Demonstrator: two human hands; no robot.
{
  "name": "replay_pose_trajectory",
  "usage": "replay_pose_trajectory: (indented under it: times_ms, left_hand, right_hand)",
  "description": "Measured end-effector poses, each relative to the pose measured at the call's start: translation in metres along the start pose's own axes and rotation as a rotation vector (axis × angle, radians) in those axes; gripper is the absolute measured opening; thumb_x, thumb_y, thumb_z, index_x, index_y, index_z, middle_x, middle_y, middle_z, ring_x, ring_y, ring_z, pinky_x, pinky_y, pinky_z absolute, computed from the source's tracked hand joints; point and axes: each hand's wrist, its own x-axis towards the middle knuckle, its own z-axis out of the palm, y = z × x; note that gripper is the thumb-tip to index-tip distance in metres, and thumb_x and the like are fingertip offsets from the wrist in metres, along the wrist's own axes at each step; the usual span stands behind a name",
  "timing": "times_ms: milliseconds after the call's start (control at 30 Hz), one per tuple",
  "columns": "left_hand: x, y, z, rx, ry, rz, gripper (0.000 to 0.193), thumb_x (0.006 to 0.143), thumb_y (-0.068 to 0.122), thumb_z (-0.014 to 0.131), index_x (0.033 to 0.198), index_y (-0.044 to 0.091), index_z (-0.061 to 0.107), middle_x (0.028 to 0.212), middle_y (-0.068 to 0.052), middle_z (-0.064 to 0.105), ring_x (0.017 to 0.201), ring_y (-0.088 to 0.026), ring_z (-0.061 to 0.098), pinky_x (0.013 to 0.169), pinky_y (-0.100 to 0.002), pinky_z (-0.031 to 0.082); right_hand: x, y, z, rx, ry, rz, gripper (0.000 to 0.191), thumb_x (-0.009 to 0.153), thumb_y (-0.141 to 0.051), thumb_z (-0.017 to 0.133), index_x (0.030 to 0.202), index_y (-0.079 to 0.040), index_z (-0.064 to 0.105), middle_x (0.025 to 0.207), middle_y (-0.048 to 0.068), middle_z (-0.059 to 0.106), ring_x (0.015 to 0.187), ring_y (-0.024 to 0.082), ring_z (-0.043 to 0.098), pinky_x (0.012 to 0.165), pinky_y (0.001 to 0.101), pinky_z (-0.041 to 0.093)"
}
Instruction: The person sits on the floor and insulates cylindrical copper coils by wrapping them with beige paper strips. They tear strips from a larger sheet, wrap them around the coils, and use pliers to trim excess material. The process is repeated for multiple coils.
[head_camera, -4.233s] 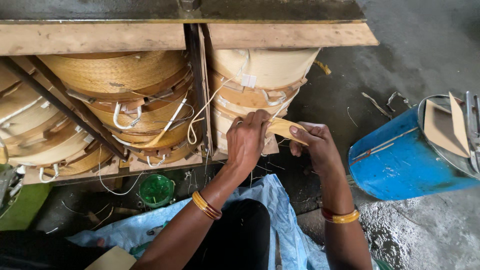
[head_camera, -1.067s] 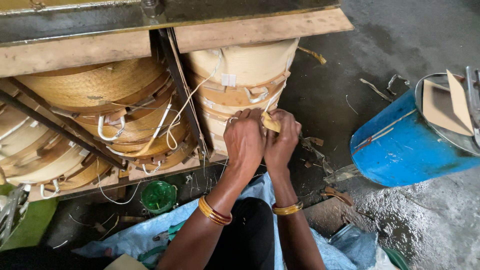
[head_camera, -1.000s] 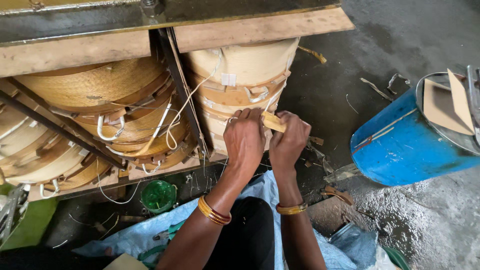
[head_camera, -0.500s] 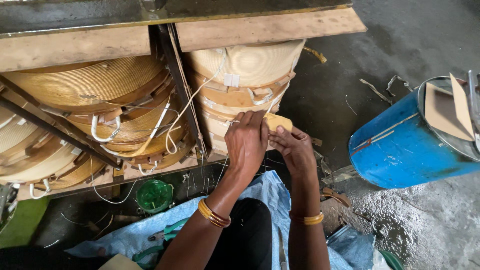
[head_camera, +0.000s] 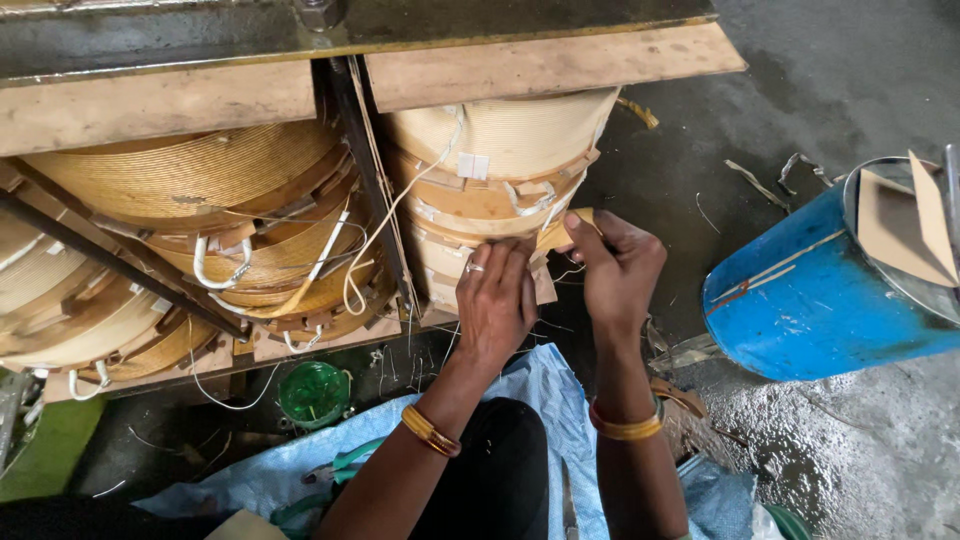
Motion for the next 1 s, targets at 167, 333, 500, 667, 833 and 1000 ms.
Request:
replay_pose_trajectory:
  times_ms: [167, 333, 500, 667, 833, 1000]
  left_hand:
    - [0.008, 0.006, 0.001, -0.063, 0.08, -0.157, 0.008, 0.091, 0.005, 0.072, 0.098, 0.002, 0.072, 0.092, -0.012, 0.073, 0.079, -0.029, 0.068, 0.068, -0.04, 0.052]
    - [0.014, 0.011, 0.003, -0.156, 0.082, -0.345, 0.007, 0.091, 0.005, 0.071, 0.085, 0.003, 0.07, 0.076, -0.014, 0.071, 0.068, -0.029, 0.066, 0.068, -0.041, 0.052]
    - [0.018, 0.013, 0.002, -0.139, 0.053, -0.487, 0.016, 0.092, 0.011, 0.072, 0.077, 0.004, 0.067, 0.06, -0.017, 0.063, 0.057, -0.036, 0.061, 0.076, -0.047, 0.053]
    - [0.023, 0.014, 0.003, -0.094, 0.077, -0.518, 0.014, 0.086, 0.012, 0.073, 0.075, 0.005, 0.067, 0.064, -0.019, 0.065, 0.065, -0.04, 0.065, 0.064, -0.051, 0.05]
    - [0.012, 0.016, 0.0, -0.217, 0.107, -0.467, 0.017, 0.087, 0.009, 0.07, 0.098, 0.001, 0.06, 0.083, -0.019, 0.068, 0.076, -0.037, 0.071, 0.066, -0.046, 0.054]
    - [-0.005, 0.019, 0.003, -0.04, 0.038, -0.302, 0.024, 0.089, 0.004, 0.07, 0.111, 0.004, 0.063, 0.092, -0.018, 0.073, 0.076, -0.036, 0.072, 0.067, -0.044, 0.055]
  right_hand:
    - [0.014, -0.011, 0.015, -0.282, -0.042, -0.005, 0.022, 0.096, -0.013, 0.074, 0.084, 0.005, 0.072, 0.061, 0.008, 0.053, 0.058, 0.005, 0.041, 0.051, 0.0267, 0.028]
    - [0.0, -0.008, -0.01, -0.173, -0.249, -0.334, 0.013, 0.1, -0.005, 0.066, 0.108, 0.003, 0.072, 0.096, 0.007, 0.067, 0.086, 0.01, 0.057, 0.076, 0.0267, 0.045]
    - [-0.009, 0.011, -0.012, -0.411, -0.113, -0.569, 0.021, 0.091, 0.002, 0.071, 0.112, -0.003, 0.074, 0.11, 0.008, 0.073, 0.094, 0.02, 0.066, 0.086, 0.0321, 0.053]
    - [0.014, 0.024, -0.009, -0.667, -0.236, -0.916, 0.031, 0.083, -0.001, 0.08, 0.112, -0.011, 0.079, 0.097, 0.007, 0.068, 0.088, 0.028, 0.064, 0.079, 0.04, 0.05]
    - [0.041, 0.026, -0.022, -0.653, -0.456, -1.002, 0.029, 0.081, -0.007, 0.077, 0.11, -0.012, 0.075, 0.099, 0.005, 0.068, 0.092, 0.026, 0.066, 0.08, 0.0402, 0.055]
    - [0.05, 0.022, -0.027, -0.799, -0.578, -1.016, 0.028, 0.083, -0.007, 0.071, 0.111, -0.008, 0.072, 0.101, 0.005, 0.07, 0.095, 0.025, 0.069, 0.08, 0.0379, 0.057]
